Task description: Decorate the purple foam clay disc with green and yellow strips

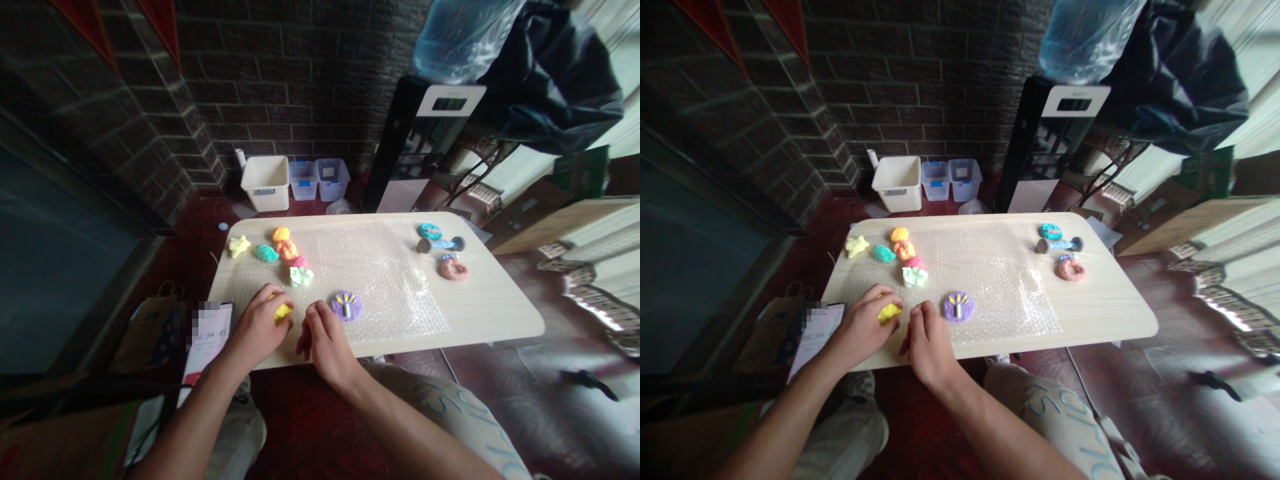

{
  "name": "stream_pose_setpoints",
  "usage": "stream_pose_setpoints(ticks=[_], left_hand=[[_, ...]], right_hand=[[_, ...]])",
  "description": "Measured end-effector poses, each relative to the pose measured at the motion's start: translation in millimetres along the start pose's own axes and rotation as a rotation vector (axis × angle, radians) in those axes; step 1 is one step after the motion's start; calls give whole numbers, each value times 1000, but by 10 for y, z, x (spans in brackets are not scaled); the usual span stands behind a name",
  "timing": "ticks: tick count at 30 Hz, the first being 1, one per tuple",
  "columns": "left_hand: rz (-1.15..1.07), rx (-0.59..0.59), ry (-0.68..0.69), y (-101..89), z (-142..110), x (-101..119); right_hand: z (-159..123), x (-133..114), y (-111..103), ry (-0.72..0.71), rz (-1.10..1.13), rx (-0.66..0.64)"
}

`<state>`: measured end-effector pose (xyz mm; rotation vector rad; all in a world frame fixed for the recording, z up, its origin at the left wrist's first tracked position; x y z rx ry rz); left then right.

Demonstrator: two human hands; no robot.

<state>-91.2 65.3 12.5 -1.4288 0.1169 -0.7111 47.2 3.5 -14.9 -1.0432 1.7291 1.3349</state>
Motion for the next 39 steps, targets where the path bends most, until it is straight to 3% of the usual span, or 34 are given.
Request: stream_pose_setpoints(ticks=[5, 8, 13, 21, 25, 33, 39], left_hand=[[59, 37, 18, 74, 40, -4], [96, 101, -30, 14, 46, -11], [-77, 199, -85, -180, -8, 26], [-332, 66, -188, -169, -99, 104], [-599, -54, -263, -80, -69, 119], [-936, -277, -399, -7, -86, 141], [-1044, -275, -448, 2, -116, 115]], right_hand=[[-26, -15, 18, -56, -142, -81], [-24, -71, -4, -73, -213, -78], [5, -154, -57, -85, -46, -58], [49, -179, -107, -66, 32, -25], [65, -209, -129, -80, -7, -28], [29, -360, -223, -561, -395, -52], [-16, -371, -153, -684, -395, -142]])
Point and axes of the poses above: each hand's wrist, its own z-axis towards the middle knuckle, its own y-axis out of the palm, x = y × z, the point moved 3 cm from there along z, towards the middle knuckle, and after that the axes turned 15 degrees about z, right-handed, at the moved point
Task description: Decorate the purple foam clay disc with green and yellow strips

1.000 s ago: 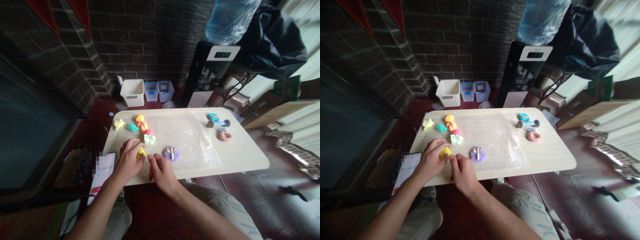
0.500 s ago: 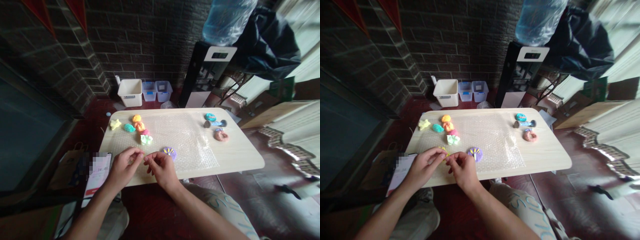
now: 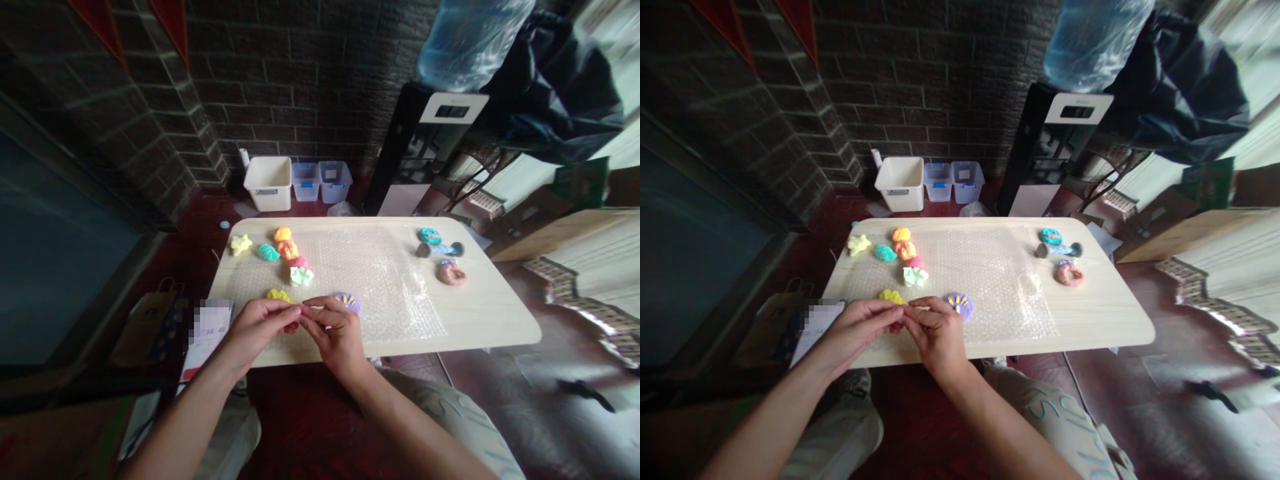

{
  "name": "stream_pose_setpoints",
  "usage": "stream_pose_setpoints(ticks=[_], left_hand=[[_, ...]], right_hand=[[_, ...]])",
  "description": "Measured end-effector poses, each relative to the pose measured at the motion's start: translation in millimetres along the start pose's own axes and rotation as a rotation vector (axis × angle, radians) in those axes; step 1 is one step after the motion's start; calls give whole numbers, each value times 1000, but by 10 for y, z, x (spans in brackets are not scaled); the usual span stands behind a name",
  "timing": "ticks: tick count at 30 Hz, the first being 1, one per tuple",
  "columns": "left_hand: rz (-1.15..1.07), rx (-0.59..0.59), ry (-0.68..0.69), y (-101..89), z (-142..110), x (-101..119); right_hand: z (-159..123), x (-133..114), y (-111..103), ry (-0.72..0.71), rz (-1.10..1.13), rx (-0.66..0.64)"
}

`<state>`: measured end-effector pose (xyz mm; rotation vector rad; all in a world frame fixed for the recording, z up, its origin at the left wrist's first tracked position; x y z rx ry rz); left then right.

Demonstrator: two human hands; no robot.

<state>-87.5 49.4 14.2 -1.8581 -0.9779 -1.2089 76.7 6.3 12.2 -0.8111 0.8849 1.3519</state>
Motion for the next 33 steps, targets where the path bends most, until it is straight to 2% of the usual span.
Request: stream_pose_setpoints(ticks=[5, 10, 12, 18, 21, 25, 33], left_hand=[[49, 88, 57, -18, 15, 74], [37, 110, 80, -12, 24, 109], [21, 103, 68, -13, 23, 91], [-46, 56, 0, -21, 37, -4], [-30, 74, 21, -30, 39, 2], [-26, 38, 39, -6, 32, 34], [54, 30, 79, 9, 59, 18]], right_hand=[[13, -14, 49, 71, 54, -38], [29, 8, 11, 148, 67, 60], [24, -11, 3, 117, 50, 72], [-23, -99, 39, 4, -29, -8], [-23, -92, 51, 35, -23, -25], [-2, -57, 37, 103, 3, 1], [7, -4, 14, 141, -47, 40]])
Point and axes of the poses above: each hand's wrist, its own z-axis towards the middle knuckle, its own y-axis out of the palm, x = y × z, the point moved 3 cm from there along z, towards the middle knuckle, and after that the axes turned 15 degrees about z, right-handed, at the moved point
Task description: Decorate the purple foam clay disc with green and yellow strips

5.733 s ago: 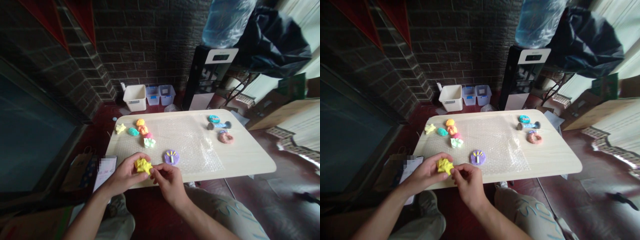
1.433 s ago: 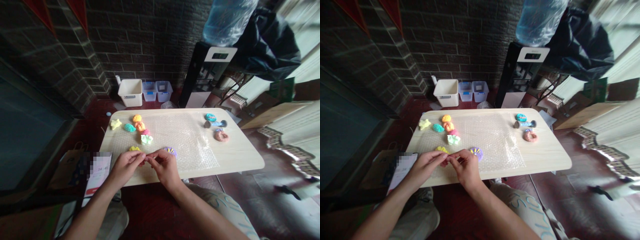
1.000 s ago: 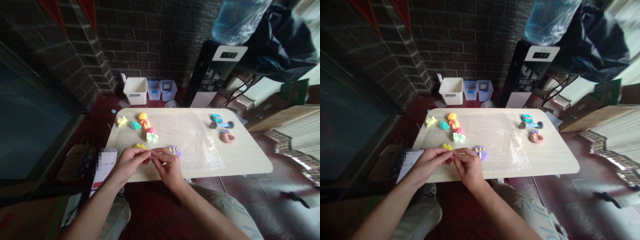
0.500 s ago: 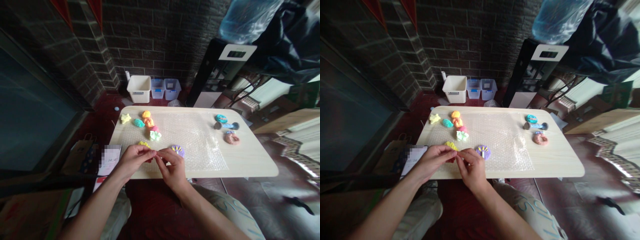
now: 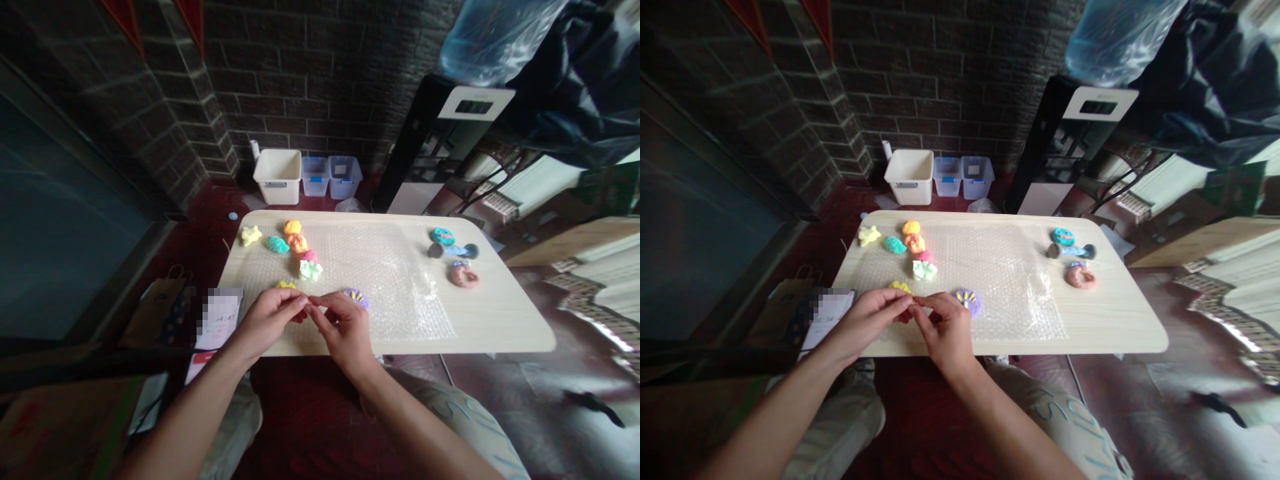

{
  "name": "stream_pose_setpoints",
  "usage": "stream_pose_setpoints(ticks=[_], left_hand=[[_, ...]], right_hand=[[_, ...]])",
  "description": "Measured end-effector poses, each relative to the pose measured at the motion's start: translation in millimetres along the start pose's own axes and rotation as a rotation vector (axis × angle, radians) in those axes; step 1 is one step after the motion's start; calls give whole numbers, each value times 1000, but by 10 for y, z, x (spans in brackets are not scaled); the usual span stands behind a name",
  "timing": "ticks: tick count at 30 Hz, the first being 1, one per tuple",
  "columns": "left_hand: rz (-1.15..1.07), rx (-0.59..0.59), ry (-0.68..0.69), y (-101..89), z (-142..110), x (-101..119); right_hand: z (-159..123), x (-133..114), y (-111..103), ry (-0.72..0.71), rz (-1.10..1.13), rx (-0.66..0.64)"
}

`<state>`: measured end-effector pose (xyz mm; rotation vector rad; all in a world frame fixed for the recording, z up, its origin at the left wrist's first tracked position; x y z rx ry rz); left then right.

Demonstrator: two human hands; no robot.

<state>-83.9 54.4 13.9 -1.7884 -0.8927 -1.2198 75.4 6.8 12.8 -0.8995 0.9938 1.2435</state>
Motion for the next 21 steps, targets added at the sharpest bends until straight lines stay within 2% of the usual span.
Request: stream_pose_setpoints(ticks=[15, 21], left_hand=[[34, 28, 24, 3, -10, 58], [40, 83, 31, -30, -15, 72]], right_hand=[[-1, -35, 2, -20, -44, -9], [-7, -18, 4, 86, -5, 29]])
Point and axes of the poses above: each hand's wrist, its own z-axis towards the middle knuckle, its own y-axis out of the palm, x = y × z, the point moved 3 cm from there along z, towards the middle knuckle, and after that the axes turned 15 degrees about z, right-handed, at the moved point
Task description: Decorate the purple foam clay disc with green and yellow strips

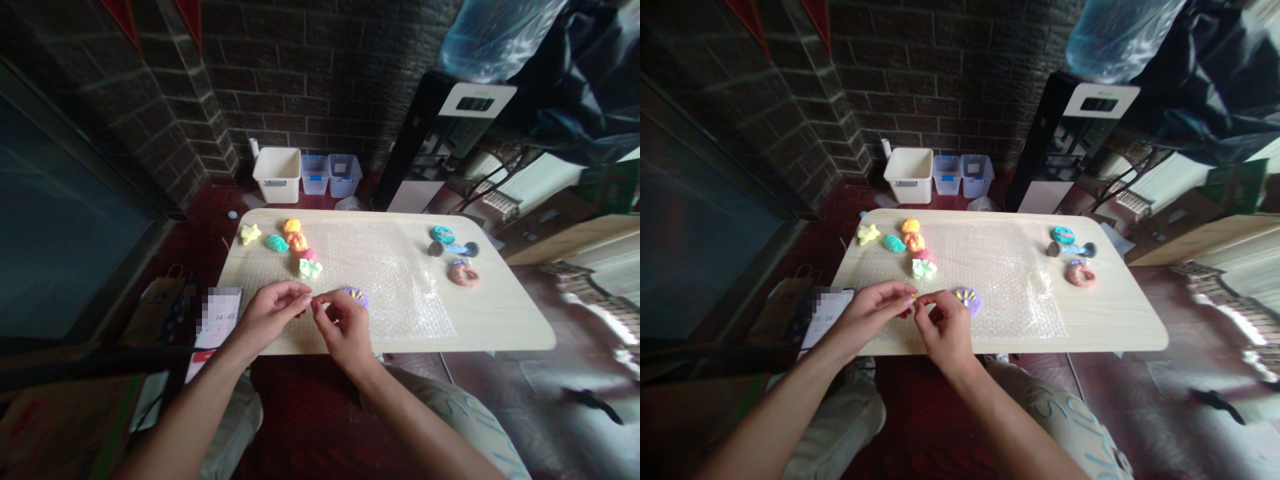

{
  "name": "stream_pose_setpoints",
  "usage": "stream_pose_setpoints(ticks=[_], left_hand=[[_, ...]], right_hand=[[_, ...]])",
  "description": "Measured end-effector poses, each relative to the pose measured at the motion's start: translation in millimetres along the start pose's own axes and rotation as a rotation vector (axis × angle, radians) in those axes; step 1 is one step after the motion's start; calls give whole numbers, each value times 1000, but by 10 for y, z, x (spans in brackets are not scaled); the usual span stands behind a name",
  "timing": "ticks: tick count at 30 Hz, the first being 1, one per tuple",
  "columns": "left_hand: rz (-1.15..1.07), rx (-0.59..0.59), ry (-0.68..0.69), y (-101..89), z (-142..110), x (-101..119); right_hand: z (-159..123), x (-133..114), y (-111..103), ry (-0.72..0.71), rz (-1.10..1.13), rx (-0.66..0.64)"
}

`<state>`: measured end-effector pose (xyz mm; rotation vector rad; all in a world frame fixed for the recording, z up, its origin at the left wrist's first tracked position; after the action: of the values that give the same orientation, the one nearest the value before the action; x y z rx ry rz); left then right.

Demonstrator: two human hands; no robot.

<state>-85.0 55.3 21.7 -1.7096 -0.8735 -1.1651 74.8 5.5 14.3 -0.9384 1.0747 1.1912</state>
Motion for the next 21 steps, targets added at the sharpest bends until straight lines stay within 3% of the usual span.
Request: stream_pose_setpoints(ticks=[7, 14, 21], left_hand=[[76, 2, 68, -18, 19, -14], [61, -15, 59, -9, -4, 42], [9, 12, 2, -26, -12, 27]], right_hand=[[2, 33, 19, 59, 64, 4], [14, 16, -11, -63, -7, -16], [4, 54, 1, 58, 93, 32]])
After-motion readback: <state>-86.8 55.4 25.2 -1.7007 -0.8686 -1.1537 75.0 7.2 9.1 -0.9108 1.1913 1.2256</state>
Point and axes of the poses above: each hand's wrist, its own z-axis towards the middle knuckle, its own y-axis out of the palm, x = y × z, the point moved 3 cm from there along z, towards the middle knuckle, and after that the axes turned 15 degrees about z, right-handed, at the moved point
